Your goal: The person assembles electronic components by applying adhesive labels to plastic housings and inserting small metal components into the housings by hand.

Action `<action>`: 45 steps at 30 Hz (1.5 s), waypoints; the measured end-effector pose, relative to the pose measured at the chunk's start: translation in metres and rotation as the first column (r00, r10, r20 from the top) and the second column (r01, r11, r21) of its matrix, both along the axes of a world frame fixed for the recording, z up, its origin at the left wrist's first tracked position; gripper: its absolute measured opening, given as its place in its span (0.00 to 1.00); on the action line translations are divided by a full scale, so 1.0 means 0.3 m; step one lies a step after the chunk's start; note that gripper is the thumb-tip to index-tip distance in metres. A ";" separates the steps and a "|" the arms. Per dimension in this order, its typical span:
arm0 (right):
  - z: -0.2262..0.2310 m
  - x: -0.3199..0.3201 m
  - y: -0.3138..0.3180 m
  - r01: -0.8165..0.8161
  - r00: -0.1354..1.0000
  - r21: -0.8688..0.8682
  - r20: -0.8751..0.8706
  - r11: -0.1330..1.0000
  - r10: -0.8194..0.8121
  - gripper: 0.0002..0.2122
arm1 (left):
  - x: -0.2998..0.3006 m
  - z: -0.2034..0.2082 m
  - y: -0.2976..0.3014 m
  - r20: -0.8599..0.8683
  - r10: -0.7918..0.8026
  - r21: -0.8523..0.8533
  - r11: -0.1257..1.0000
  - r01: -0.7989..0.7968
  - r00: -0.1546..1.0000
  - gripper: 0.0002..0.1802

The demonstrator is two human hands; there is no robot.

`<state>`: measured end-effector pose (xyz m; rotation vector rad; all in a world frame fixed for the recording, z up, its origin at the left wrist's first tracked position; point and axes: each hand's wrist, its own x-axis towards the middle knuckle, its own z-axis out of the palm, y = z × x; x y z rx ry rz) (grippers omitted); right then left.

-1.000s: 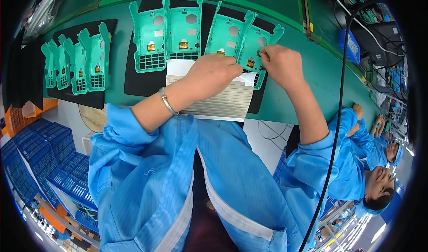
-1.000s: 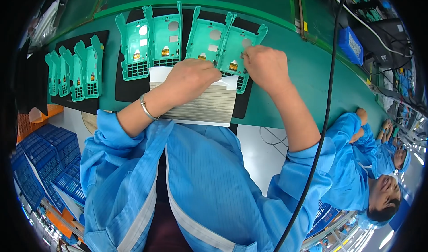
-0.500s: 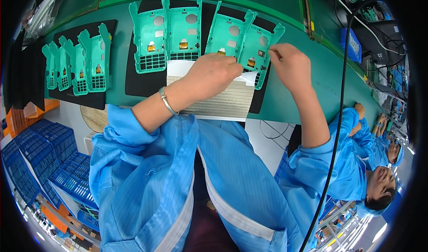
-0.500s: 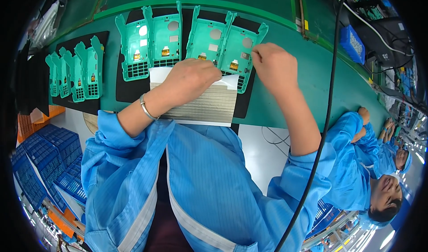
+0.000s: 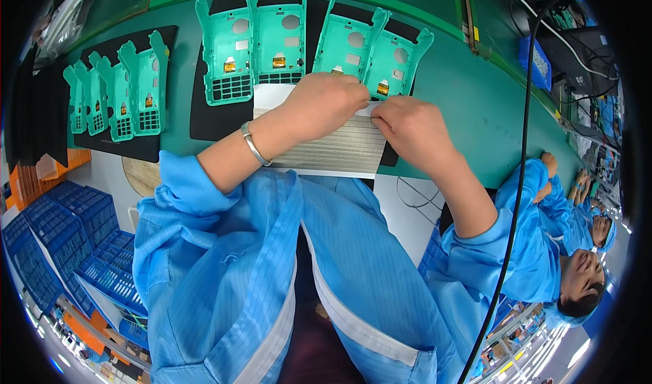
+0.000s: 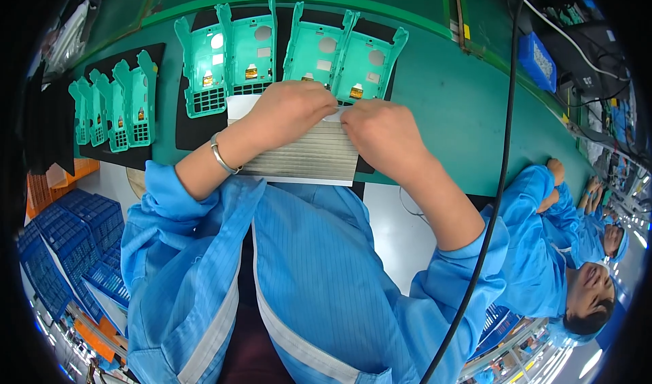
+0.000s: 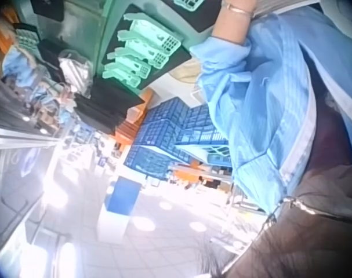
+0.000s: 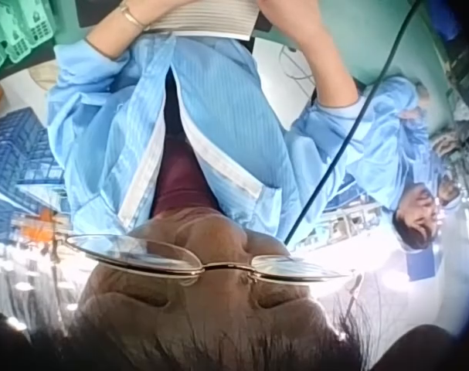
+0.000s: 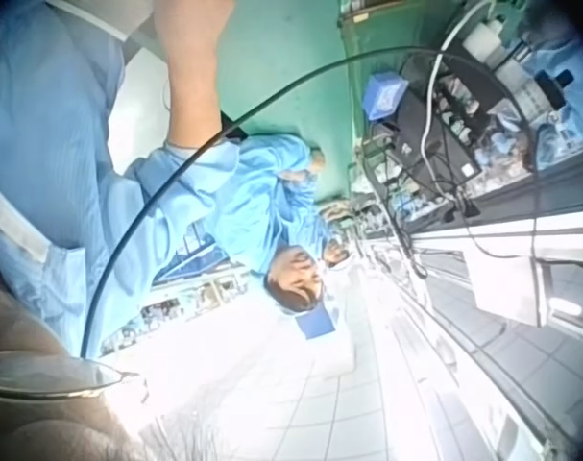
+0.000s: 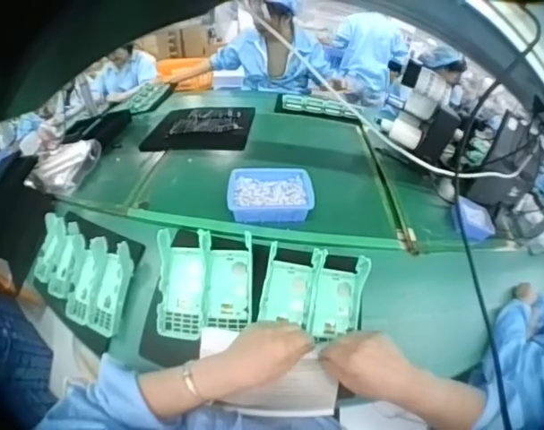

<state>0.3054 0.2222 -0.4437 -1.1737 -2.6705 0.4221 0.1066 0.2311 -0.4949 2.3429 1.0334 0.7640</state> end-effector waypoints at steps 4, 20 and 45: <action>0.005 -0.014 0.018 -0.091 0.989 0.021 0.120 0.996 0.088 0.02 | 0.008 0.011 -0.005 -0.047 0.013 0.023 1.000 -0.012 0.999 0.02; -0.037 -0.135 0.218 0.191 0.981 -0.046 -0.010 0.980 -0.192 0.04 | -0.122 0.013 -0.051 -0.089 0.077 0.110 0.992 -0.067 0.993 0.06; 0.032 -0.157 0.176 0.169 0.967 -0.037 -0.189 0.985 -0.173 0.02 | -0.176 0.050 -0.026 0.063 0.132 -0.126 0.984 -0.123 0.989 0.06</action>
